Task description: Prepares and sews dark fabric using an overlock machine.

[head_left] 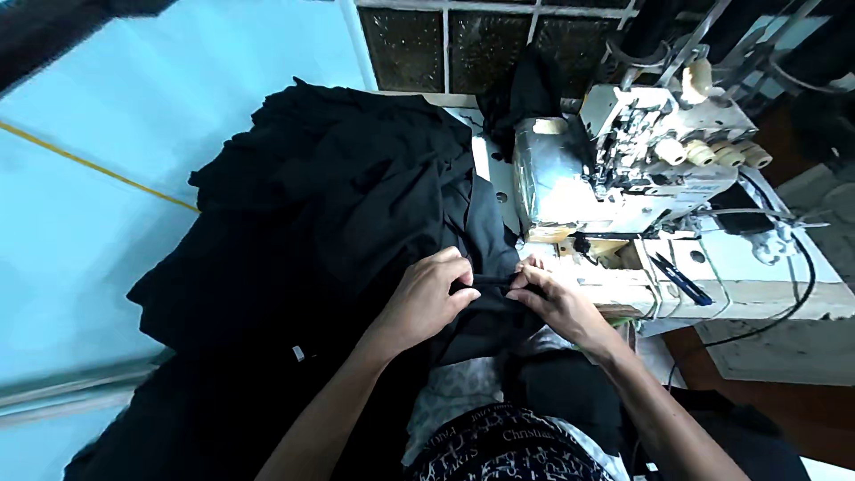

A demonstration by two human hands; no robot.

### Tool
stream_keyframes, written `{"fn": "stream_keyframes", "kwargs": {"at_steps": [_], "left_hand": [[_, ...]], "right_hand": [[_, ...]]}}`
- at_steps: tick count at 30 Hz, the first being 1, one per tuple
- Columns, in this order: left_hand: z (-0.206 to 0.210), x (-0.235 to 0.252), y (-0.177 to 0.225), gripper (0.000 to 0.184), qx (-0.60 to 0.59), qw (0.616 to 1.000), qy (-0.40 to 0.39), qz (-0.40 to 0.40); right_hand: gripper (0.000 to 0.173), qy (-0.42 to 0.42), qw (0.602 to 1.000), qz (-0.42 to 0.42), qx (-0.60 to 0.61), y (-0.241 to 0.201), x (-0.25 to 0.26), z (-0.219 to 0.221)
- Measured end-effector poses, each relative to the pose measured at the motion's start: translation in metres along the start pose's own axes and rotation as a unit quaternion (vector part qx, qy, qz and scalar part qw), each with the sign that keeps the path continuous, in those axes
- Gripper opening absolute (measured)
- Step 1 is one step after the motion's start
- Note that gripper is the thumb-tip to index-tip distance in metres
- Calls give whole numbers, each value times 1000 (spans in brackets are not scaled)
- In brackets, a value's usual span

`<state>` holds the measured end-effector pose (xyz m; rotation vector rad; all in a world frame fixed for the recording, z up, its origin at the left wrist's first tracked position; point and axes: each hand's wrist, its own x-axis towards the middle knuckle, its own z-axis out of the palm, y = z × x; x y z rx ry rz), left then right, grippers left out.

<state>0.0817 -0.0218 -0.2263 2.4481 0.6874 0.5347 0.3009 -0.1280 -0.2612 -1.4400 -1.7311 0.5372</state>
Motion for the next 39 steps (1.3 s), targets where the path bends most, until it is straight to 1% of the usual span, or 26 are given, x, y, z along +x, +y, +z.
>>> {"fn": "stream_keyframes", "kwargs": {"at_steps": [3, 6, 8, 10, 12, 14, 16, 18, 19, 20, 21, 22, 23, 24, 25, 26, 28, 30, 31, 32, 33, 35, 37, 38, 39], "left_hand": [[1, -14, 14, 16, -11, 997, 73, 26], [4, -23, 31, 17, -9, 989, 132, 63], [6, -27, 39, 16, -10, 984, 157, 88], [9, -28, 46, 13, 7, 977, 181, 112], [12, -28, 51, 11, 50, 969, 206, 129], [16, -28, 54, 13, 138, 954, 228, 135], [22, -28, 52, 18, 225, 936, 240, 128], [28, -31, 48, 19, 273, 923, 250, 109], [30, -34, 45, 20, 263, 925, 257, 95], [31, -37, 42, 21, 226, 934, 266, 80], [31, -40, 38, 23, 167, 945, 273, 67], [29, -44, 34, 26, 81, 956, 274, 57], [25, -46, 31, 28, -17, 959, 276, 54], [19, -47, 31, 26, -103, 951, 286, 58], [12, -48, 35, 23, -152, 937, 307, 65], [4, -48, 40, 21, -165, 925, 333, 75], [-16, -45, 51, 22, -128, 907, 386, 110], [-25, -27, 61, 23, -50, 888, 439, 128], [-25, -9, 63, 23, 4, 882, 454, 126], [-20, 16, 65, 23, 59, 880, 455, 126], [-12, 44, 64, 25, 106, 883, 439, 129], [9, 103, 60, 27, 171, 902, 368, 146], [34, 151, 50, 20, 188, 926, 279, 171], [45, 166, 45, 19, 183, 939, 231, 176], [52, 177, 42, 18, 176, 955, 176, 159]], "right_hand": [[18, 110, 990, -61, -57, -14, -19, 4], [18, 206, 964, -120, -115, -23, -32, 7], [17, 247, 944, -160, -149, -25, -36, 7], [15, 274, 927, -188, -173, -24, -38, 7], [15, 292, 915, -198, -195, -23, -38, 6], [15, 305, 906, -183, -228, -22, -39, 5], [19, 298, 906, -150, -260, -24, -40, 5], [19, 285, 909, -126, -277, -26, -41, 6], [18, 284, 907, -126, -284, -27, -41, 7], [17, 291, 901, -133, -293, -29, -41, 9], [16, 301, 895, -149, -292, -32, -41, 12], [14, 313, 891, -169, -282, -38, -40, 15], [13, 322, 888, -190, -269, -47, -38, 19], [13, 330, 884, -211, -255, -59, -35, 23], [13, 335, 880, -233, -242, -73, -32, 26], [14, 337, 878, -254, -227, -87, -28, 27], [16, 338, 878, -268, -206, -106, -18, 23], [16, 366, 881, -236, -188, -109, -9, 13], [16, 381, 884, -201, -181, -104, -4, 6], [15, 395, 889, -158, -170, -94, 0, -2], [15, 401, 897, -107, -151, -79, 3, -10], [16, 391, 914, 15, -103, -41, 7, -25], [22, 387, 911, 136, -54, -3, 11, -36], [25, 394, 903, 170, -34, 11, 12, -40], [26, 400, 897, 189, -23, 21, 12, -44]]}}
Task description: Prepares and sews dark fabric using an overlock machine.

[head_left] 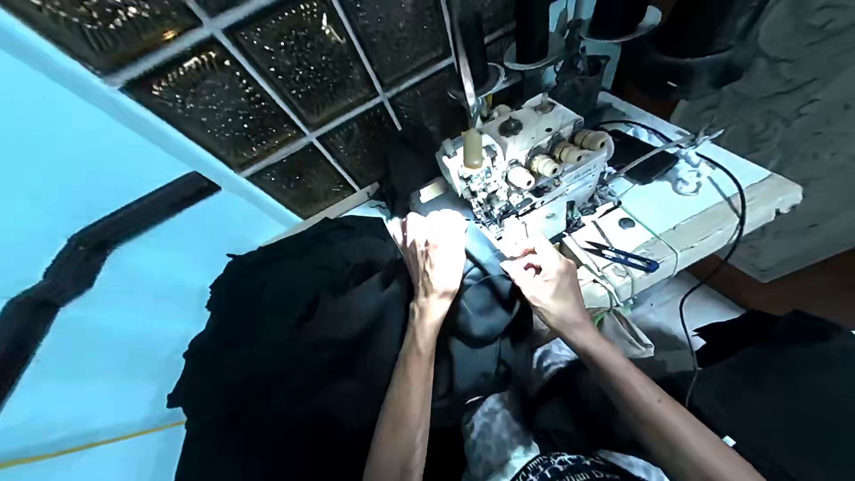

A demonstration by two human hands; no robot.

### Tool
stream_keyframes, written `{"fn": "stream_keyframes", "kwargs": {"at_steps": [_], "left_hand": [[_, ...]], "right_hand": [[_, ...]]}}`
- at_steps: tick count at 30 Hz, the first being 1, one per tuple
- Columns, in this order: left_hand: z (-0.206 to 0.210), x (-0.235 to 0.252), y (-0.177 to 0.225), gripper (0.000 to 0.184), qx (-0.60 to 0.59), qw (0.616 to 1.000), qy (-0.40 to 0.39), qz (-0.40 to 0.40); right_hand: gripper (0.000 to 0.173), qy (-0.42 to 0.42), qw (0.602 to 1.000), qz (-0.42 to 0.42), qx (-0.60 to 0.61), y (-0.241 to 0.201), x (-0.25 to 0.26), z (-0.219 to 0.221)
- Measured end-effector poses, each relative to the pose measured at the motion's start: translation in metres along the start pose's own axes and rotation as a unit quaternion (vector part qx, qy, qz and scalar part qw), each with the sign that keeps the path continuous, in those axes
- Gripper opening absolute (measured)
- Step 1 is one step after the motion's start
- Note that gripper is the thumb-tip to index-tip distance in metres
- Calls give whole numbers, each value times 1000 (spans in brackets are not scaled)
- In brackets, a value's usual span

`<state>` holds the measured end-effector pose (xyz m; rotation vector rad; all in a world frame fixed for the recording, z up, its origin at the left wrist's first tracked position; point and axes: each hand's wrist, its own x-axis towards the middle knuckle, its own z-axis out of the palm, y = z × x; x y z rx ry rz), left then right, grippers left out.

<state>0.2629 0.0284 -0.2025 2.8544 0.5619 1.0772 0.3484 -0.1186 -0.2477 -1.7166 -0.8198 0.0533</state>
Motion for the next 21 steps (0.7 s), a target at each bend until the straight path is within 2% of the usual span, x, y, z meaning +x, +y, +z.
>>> {"fn": "stream_keyframes", "kwargs": {"at_steps": [4, 7, 10, 14, 17, 21], "left_hand": [[6, 21, 2, 14, -78, 977, -189, -60], [2, 30, 3, 14, -134, 954, -248, -104], [11, 26, -3, 10, -158, 956, -209, -131], [26, 27, 0, 12, -75, 977, -139, -143], [28, 24, 3, 17, -12, 982, -131, -137], [22, 11, 1, 25, 30, 994, -62, -89]], "right_hand": [[17, -23, 999, 26, 8, 15, 8, -14], [12, -63, 998, 21, -8, 18, 3, -28], [14, -28, 997, -47, -63, 14, 3, -22], [17, 47, 963, -162, -211, 9, 12, 0], [15, 45, 937, -179, -296, 2, 10, 2], [16, 34, 936, -181, -300, 0, 12, 3]]}}
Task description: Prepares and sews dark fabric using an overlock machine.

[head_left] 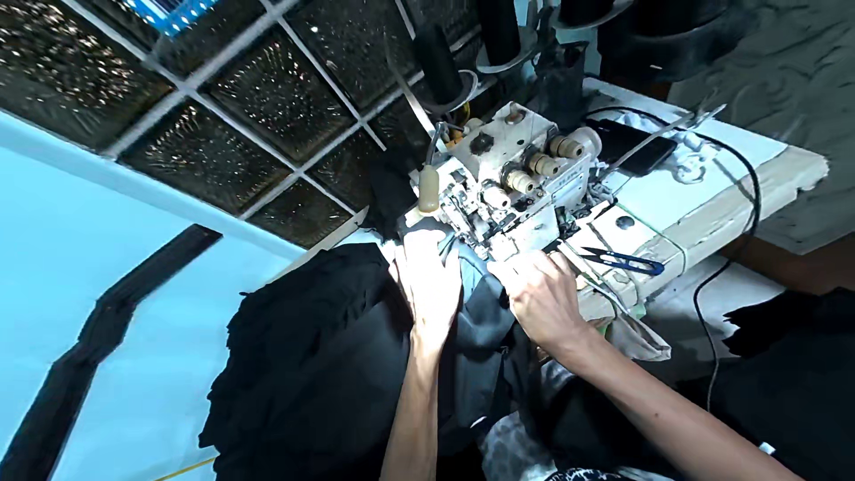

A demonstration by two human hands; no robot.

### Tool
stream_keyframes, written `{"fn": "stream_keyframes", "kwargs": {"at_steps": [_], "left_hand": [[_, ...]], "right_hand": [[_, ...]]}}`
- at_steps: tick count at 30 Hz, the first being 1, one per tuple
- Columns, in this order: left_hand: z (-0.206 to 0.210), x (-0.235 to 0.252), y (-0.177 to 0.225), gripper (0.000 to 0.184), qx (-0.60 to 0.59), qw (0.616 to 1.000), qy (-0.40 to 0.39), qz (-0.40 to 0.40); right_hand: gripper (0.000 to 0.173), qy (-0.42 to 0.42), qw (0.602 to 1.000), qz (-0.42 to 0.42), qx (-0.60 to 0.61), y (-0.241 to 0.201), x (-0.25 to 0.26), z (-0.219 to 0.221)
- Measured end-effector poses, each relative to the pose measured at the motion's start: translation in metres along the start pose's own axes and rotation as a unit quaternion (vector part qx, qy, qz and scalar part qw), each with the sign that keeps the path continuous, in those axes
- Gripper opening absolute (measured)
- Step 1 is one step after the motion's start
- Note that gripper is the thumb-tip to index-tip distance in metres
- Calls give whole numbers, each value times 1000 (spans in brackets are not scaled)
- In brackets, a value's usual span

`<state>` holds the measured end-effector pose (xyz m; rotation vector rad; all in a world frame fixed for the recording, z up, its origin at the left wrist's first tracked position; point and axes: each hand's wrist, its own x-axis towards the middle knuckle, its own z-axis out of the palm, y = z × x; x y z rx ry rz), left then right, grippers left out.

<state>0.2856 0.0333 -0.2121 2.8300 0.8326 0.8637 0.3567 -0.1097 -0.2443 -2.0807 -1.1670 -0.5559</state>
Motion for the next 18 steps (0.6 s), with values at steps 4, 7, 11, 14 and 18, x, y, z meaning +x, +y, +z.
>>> {"fn": "stream_keyframes", "kwargs": {"at_steps": [4, 7, 11, 14, 18], "left_hand": [[-24, -34, 3, 20, -31, 998, 30, 53], [-40, -58, -5, 32, -82, 992, -65, 67], [-59, -78, -12, 31, -53, 985, -144, 76], [-72, -86, -12, 10, -60, 983, -145, 94], [-92, -85, 0, 12, -96, 967, -178, 156]], "right_hand": [[14, -6, 1000, 3, 4, 0, 2, 1], [16, -7, 1000, -1, 3, 0, 1, 0], [14, -10, 1000, -16, 7, 3, 3, -1], [12, -7, 999, -44, -1, 5, 6, -1], [8, -61, 978, -192, 45, 7, 18, -13]]}}
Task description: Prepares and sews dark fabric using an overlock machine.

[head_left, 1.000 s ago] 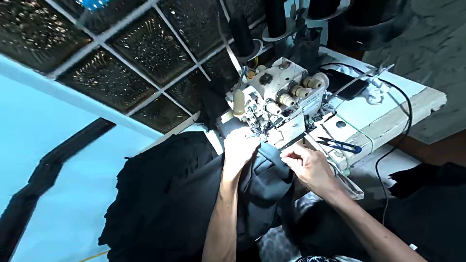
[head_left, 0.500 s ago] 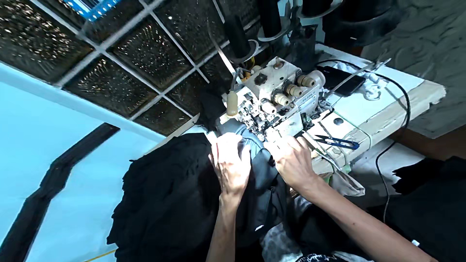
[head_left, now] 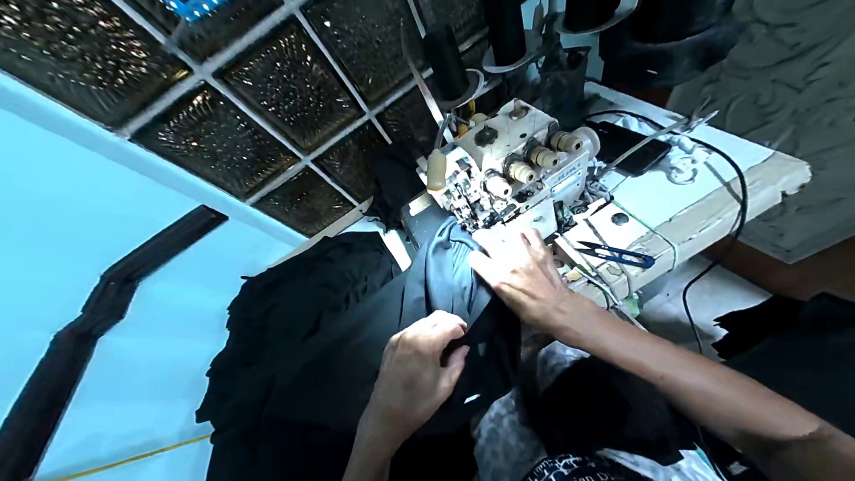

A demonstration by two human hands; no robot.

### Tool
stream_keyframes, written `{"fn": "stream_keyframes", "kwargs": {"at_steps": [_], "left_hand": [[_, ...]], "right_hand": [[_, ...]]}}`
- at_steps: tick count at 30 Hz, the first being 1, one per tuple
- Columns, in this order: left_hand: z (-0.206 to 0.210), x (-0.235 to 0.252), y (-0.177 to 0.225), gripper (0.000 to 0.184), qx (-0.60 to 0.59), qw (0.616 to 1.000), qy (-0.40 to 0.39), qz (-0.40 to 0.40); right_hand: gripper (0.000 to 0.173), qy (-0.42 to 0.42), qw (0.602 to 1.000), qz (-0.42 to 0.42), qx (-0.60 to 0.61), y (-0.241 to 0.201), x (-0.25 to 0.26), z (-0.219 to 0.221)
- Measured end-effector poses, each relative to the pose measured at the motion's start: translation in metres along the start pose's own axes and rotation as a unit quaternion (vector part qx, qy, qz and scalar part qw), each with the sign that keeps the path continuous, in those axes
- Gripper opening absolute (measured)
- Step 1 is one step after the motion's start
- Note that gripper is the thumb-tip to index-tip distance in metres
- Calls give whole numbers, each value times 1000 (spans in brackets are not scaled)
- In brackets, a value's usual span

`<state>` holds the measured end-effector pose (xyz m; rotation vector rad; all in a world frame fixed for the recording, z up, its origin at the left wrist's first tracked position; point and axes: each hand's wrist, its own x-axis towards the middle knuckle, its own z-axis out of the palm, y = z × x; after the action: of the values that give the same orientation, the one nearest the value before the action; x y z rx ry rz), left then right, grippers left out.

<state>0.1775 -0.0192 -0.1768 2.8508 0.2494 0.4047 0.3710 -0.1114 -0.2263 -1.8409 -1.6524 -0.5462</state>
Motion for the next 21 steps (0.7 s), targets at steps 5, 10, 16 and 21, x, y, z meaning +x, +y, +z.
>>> {"fn": "stream_keyframes", "kwargs": {"at_steps": [5, 10, 16, 21], "left_hand": [[-13, 8, 17, 8, 139, 984, -112, 1], [-13, 17, -11, 8, 122, 986, -113, -27], [-3, 40, -33, 20, 95, 979, -7, -179], [27, 41, -45, 12, 113, 976, 124, -137]], "right_hand": [[15, -447, 853, -141, 228, -15, 19, -72], [10, -332, 933, -8, 139, 0, 17, -72], [10, 31, 996, -68, 58, 27, 11, 0], [17, 70, 982, -48, 166, 35, -2, 17]]}}
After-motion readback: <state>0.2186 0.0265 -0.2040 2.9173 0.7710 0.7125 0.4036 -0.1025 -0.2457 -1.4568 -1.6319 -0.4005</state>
